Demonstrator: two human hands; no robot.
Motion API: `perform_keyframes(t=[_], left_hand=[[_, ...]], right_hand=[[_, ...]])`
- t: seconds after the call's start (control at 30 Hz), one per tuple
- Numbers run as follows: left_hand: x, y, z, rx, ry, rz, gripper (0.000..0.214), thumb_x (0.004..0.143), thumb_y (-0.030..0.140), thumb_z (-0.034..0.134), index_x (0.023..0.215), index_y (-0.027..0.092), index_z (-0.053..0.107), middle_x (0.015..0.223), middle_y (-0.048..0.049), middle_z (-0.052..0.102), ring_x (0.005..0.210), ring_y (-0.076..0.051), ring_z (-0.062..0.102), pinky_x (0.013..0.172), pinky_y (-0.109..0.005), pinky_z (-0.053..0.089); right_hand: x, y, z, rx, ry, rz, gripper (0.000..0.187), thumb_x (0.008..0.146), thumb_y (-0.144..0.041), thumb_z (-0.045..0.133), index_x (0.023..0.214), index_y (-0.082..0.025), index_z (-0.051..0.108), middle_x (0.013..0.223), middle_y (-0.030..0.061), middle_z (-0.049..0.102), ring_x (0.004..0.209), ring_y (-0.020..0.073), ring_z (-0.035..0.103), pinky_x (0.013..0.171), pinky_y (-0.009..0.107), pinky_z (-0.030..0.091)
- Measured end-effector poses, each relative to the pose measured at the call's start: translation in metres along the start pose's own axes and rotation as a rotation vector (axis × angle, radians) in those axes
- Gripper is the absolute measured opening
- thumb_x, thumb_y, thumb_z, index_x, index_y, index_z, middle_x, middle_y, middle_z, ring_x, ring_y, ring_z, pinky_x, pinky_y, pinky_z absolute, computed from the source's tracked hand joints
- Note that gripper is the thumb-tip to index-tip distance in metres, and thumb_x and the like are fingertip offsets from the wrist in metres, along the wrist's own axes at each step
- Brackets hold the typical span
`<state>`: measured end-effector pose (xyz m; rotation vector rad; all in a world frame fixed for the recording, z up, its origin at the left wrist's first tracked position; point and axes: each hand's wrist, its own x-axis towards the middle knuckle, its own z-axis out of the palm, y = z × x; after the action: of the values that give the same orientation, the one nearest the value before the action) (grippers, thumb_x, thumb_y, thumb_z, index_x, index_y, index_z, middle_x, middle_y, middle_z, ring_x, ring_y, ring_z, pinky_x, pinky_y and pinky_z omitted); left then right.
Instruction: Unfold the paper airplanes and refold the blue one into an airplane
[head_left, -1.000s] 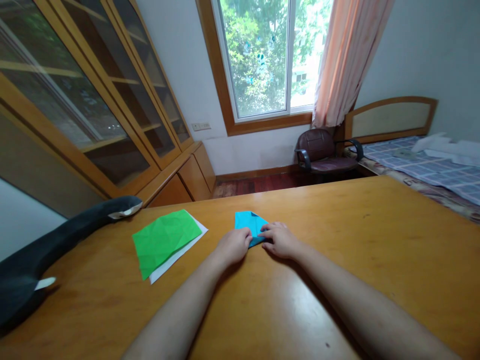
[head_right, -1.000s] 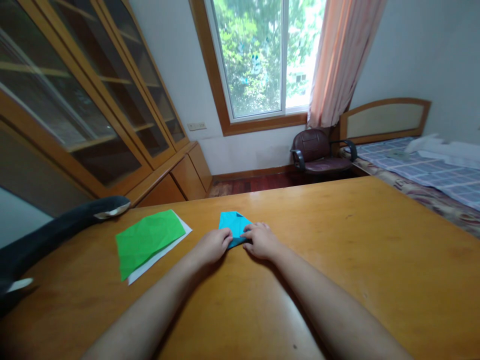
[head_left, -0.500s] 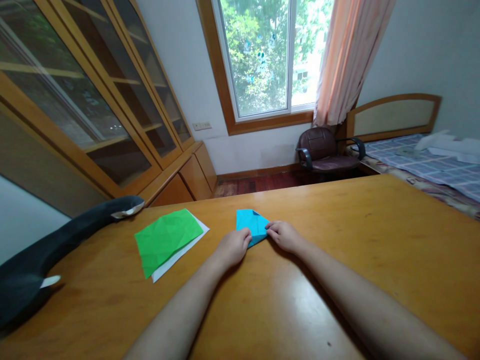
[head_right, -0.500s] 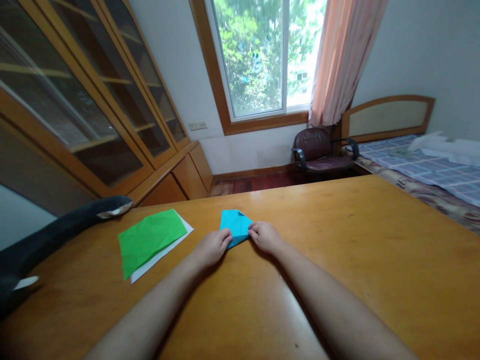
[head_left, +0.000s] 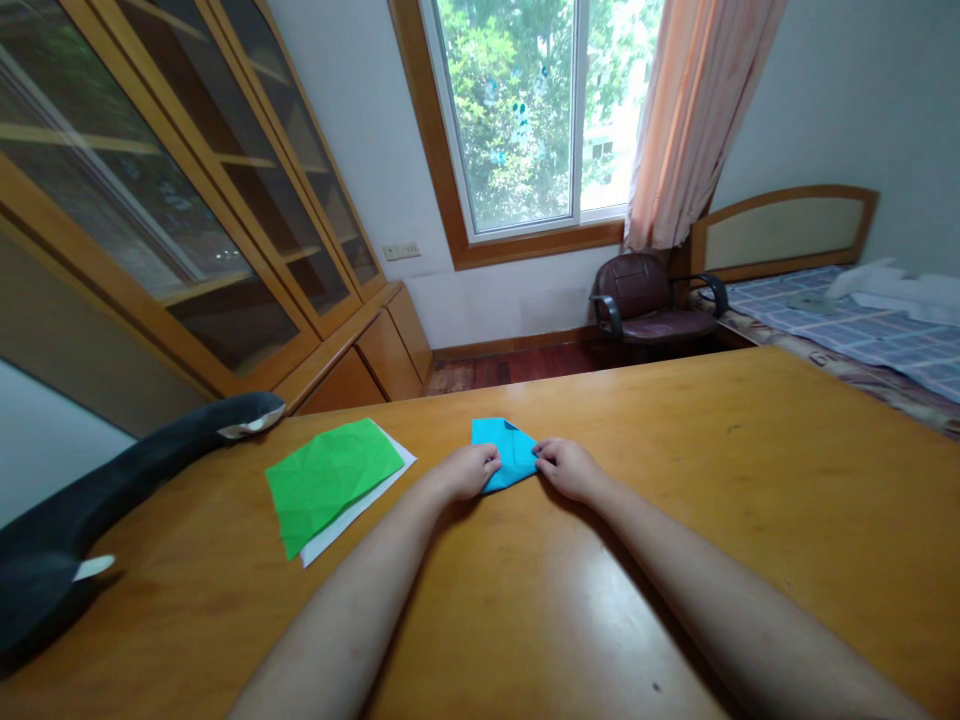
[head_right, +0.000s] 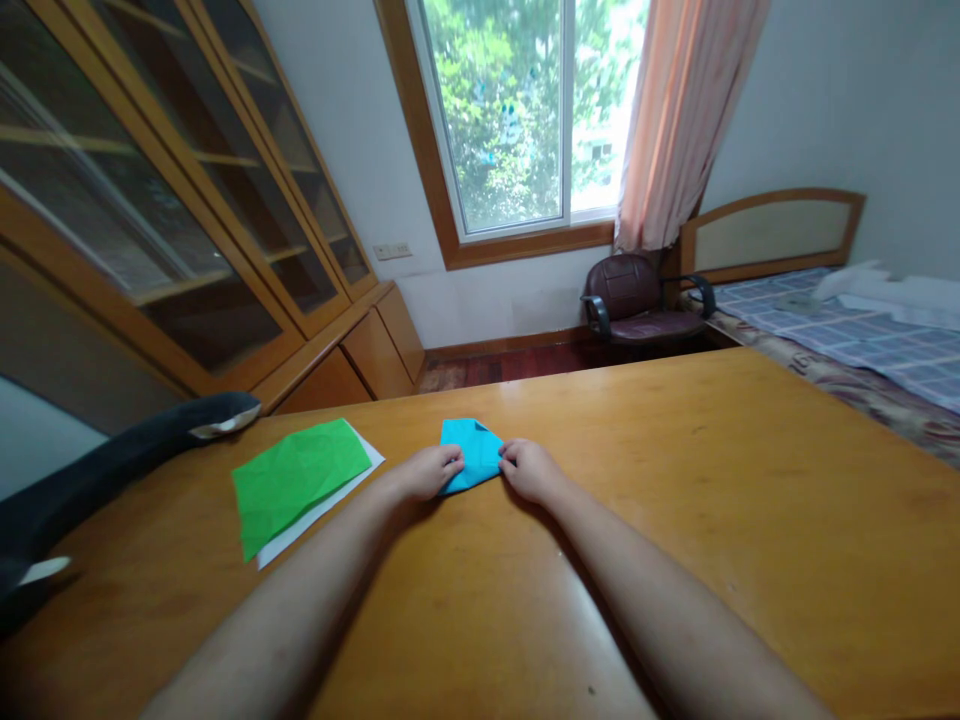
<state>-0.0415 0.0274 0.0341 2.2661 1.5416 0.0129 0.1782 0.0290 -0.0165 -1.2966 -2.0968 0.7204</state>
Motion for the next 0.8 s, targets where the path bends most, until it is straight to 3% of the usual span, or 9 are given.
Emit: perform_keyframes(t=[0.17,0.27,0.47,0.8], left_hand=[[-0.007,-0.002,0.001,-0.046,0.041,0.05,0.029,0.094,0.039,0.04,0.089,0.019,0.06,0.087,-0.004,0.065,0.075,-0.018,0.055,0.064,-0.027,0.037],[-0.012,0.0,0.002,-0.06,0.058,0.072,0.029,0.094,0.04,0.039,0.092,0.02,0.06,0.086,-0.0032,0.065,0.076,-0.018,0.055,0.065,-0.027,0.038],[-0.013,-0.003,0.006,-0.063,0.067,0.124,0.029,0.094,0.041,0.041,0.093,0.021,0.062,0.087,-0.0017,0.066,0.077,-0.017,0.057,0.066,-0.026,0.038],[-0.018,-0.008,0.011,-0.039,0.104,0.084,0.03,0.095,0.042,0.039,0.094,0.02,0.059,0.091,-0.005,0.068,0.08,-0.019,0.06,0.066,-0.026,0.039]], right_hand=[[-0.003,-0.003,-0.001,-0.007,-0.001,-0.039,0.022,0.085,-0.019,0.054,0.072,-0.017,0.072,0.105,0.0096,0.071,0.093,0.0199,0.064,0.087,0.029,0.047],[-0.007,-0.008,-0.006,-0.053,-0.012,-0.138,0.019,0.084,-0.019,0.056,0.074,-0.018,0.072,0.103,0.0087,0.071,0.093,0.0195,0.063,0.087,0.029,0.046],[-0.008,-0.012,-0.015,-0.211,-0.076,-0.228,0.021,0.085,-0.019,0.055,0.072,-0.019,0.071,0.077,0.0057,0.07,0.077,0.0183,0.059,0.075,0.028,0.043],[-0.003,-0.004,-0.014,-0.16,-0.066,-0.217,0.017,0.083,-0.015,0.055,0.08,-0.016,0.073,0.089,0.0077,0.069,0.084,0.0182,0.06,0.079,0.027,0.045]])
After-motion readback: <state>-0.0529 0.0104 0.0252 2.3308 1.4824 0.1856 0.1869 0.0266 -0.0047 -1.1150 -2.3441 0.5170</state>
